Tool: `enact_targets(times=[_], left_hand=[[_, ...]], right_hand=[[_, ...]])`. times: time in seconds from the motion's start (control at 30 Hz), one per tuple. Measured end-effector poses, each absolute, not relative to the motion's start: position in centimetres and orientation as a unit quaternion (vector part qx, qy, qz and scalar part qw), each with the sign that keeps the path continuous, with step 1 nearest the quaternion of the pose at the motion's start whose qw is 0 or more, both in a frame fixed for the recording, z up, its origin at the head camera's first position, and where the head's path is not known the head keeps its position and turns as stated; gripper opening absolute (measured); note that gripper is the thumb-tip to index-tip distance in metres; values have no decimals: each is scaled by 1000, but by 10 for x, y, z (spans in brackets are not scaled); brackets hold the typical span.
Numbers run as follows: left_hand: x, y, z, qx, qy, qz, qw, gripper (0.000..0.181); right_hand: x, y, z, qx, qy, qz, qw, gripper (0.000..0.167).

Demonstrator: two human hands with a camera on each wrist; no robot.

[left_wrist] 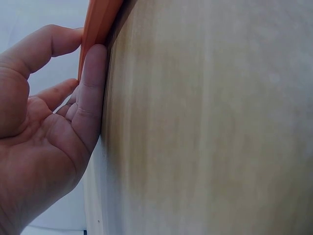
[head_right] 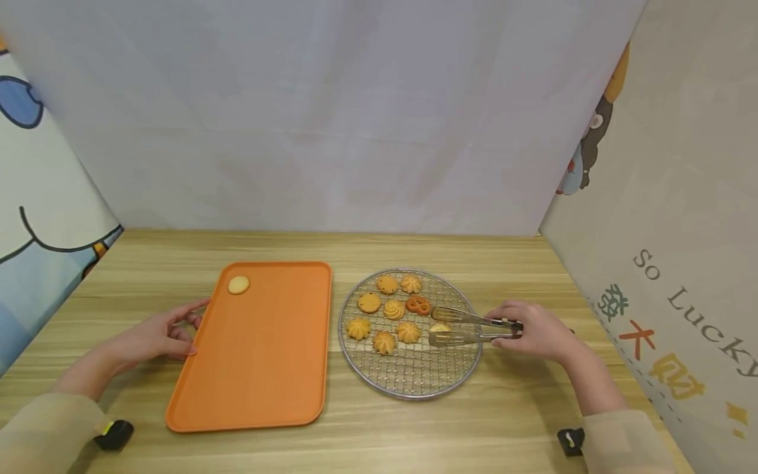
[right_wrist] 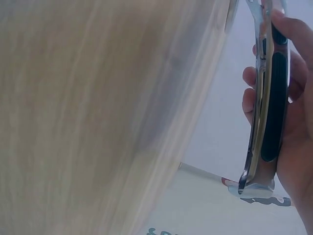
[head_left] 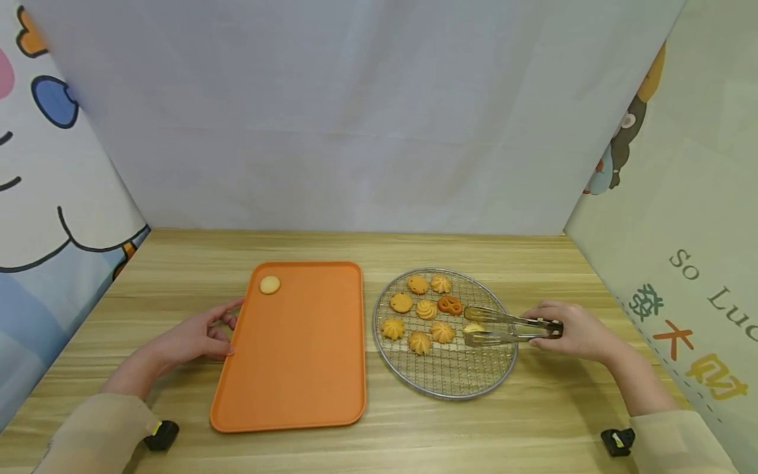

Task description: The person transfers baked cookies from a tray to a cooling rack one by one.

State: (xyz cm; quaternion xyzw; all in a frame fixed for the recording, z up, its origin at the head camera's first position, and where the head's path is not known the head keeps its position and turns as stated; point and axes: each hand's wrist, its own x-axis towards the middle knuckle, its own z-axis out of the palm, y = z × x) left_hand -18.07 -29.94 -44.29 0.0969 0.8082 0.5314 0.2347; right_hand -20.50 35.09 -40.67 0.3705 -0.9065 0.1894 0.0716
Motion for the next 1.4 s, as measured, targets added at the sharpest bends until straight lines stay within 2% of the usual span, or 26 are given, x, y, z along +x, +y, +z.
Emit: enact_targets(times=[0.53, 0.77, 1.0, 1.4], left_hand=[[-182, -301, -445, 106, 805, 534, 235, 93], [-183, -301, -446, 106, 805, 534, 235, 94], [-183, -301, -447, 107, 805, 534, 234, 93], [-184, -302, -448, 106, 807, 533, 232, 94]], right_hand=[[-203, 339, -388, 354, -913, 193, 69, 37], [-208, 331, -376, 378, -901, 190, 92, 37], [-214, 320, -360, 385, -899, 196, 75, 39], [-226, 290, -335, 440, -872, 184, 106, 41]])
